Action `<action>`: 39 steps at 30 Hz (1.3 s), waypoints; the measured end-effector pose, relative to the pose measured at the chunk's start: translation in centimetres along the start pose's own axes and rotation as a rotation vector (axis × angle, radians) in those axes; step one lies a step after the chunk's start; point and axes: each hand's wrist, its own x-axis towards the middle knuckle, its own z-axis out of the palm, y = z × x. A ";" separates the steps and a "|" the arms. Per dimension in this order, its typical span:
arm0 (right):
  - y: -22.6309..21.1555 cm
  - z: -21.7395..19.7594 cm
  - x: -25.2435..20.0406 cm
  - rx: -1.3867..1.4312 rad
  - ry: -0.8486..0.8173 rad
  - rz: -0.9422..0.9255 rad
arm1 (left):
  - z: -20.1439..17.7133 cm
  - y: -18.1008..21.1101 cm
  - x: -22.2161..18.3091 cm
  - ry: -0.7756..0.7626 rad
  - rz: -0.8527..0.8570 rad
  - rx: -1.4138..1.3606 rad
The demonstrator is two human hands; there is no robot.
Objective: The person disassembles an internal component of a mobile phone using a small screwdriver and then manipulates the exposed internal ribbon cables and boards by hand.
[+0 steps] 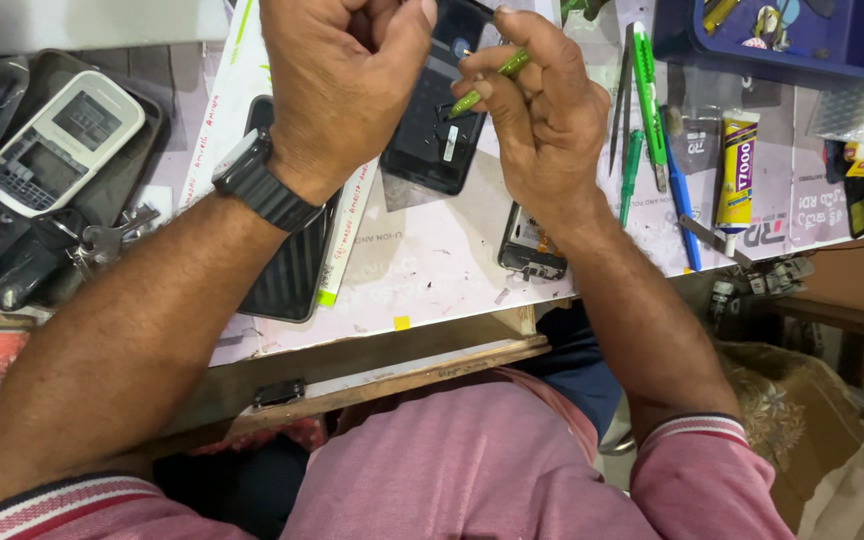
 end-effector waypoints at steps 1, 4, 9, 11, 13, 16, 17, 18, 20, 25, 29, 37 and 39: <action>-0.1 -0.1 0.1 0.010 -0.001 0.001 | 0.0 0.2 0.0 -0.010 -0.002 0.014; -0.4 -0.7 0.1 0.030 0.017 -0.028 | 0.1 0.7 0.0 -0.063 -0.061 0.041; -1.6 -2.6 -0.9 0.106 0.180 -0.009 | 0.7 0.8 -0.3 -0.291 -0.198 0.087; -2.1 -3.3 -1.5 0.139 0.266 0.006 | 1.1 0.8 -0.5 -0.383 -0.298 0.033; -2.6 -3.8 -1.9 0.117 0.335 0.001 | 1.4 1.1 -0.6 -0.468 -0.439 -0.038; -3.3 -3.7 -2.3 0.149 0.435 0.011 | 1.7 1.9 -0.7 -0.470 -0.811 -0.289; -3.4 -3.6 -2.4 0.169 0.450 0.015 | 1.7 2.1 -0.6 -0.482 -0.810 -0.299; -3.6 -3.5 -2.5 0.189 0.465 0.021 | 1.7 2.3 -0.6 -0.495 -0.810 -0.309; -3.9 -3.4 -2.7 0.206 0.452 0.028 | 1.6 2.5 -0.4 -0.512 -0.786 -0.314; -4.0 -3.2 -2.6 0.201 0.432 0.038 | 1.5 2.3 -0.4 -0.520 -0.702 -0.313; -3.9 -3.2 -2.6 0.189 0.413 0.041 | 1.4 1.8 -0.6 -0.524 -0.685 -0.310; -3.1 -3.3 -3.2 0.224 0.460 0.043 | 1.5 1.5 -0.9 -0.555 -0.490 -0.255; -3.1 -3.3 -3.3 0.265 0.503 0.047 | 1.5 1.8 -1.0 -0.582 -0.460 -0.239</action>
